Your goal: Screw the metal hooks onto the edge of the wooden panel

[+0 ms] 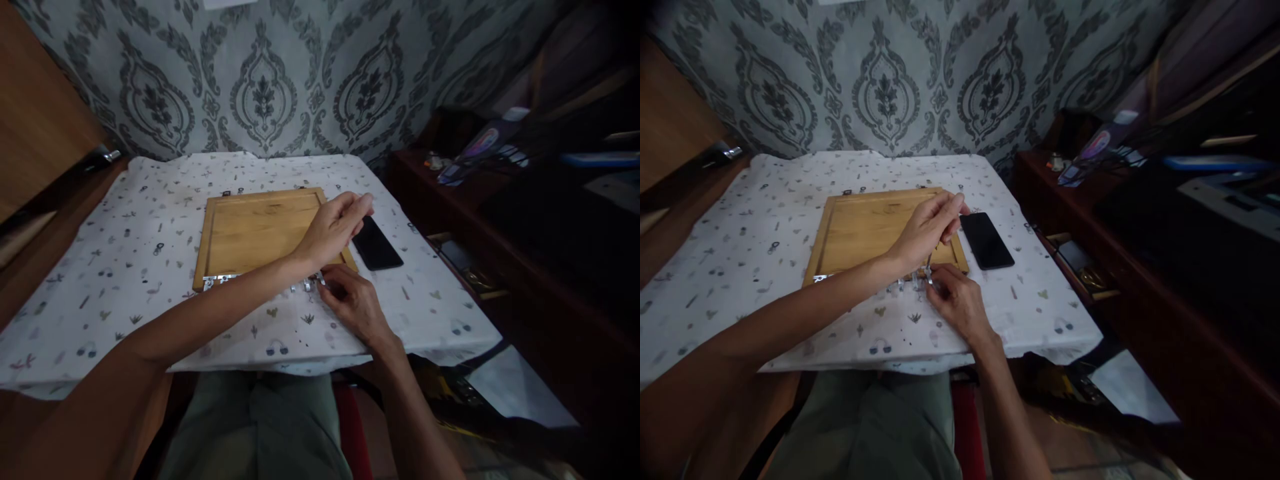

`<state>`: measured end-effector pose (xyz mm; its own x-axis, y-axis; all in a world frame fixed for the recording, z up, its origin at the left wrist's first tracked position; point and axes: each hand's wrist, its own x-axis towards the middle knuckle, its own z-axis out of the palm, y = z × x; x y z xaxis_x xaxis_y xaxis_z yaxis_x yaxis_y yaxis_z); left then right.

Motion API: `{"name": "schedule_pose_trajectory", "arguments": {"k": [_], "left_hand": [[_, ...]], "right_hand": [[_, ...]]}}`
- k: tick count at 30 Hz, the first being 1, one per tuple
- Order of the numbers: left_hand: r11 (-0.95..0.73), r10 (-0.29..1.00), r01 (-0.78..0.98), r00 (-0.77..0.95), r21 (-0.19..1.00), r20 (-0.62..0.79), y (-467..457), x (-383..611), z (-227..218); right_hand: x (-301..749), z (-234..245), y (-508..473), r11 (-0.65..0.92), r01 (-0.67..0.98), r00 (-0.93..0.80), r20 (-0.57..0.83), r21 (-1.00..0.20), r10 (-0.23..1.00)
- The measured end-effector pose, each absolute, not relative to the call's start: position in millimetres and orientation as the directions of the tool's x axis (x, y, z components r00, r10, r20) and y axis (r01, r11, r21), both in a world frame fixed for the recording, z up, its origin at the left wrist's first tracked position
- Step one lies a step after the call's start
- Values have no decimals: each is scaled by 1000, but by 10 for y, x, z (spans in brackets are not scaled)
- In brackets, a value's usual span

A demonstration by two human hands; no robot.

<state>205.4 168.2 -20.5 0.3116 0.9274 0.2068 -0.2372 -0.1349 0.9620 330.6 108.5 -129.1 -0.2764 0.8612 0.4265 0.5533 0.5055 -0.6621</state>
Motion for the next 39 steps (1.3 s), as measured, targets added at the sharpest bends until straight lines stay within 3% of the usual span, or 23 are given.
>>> {"name": "schedule_pose_trajectory", "arguments": {"k": [12, 25, 39], "left_hand": [[89, 894, -240, 448, 967, 29, 1788, 2017, -136], [-140, 950, -263, 235, 955, 204, 1619, 2011, -97], [-91, 948, -259, 273, 962, 163, 1623, 2017, -173]], "right_hand": [[3327, -1346, 1106, 529, 546, -284, 451, -650, 846], [3301, -1261, 1075, 479, 549, -269, 398, -685, 877], [3298, -1280, 1080, 478, 546, -268, 397, -688, 878]]}}
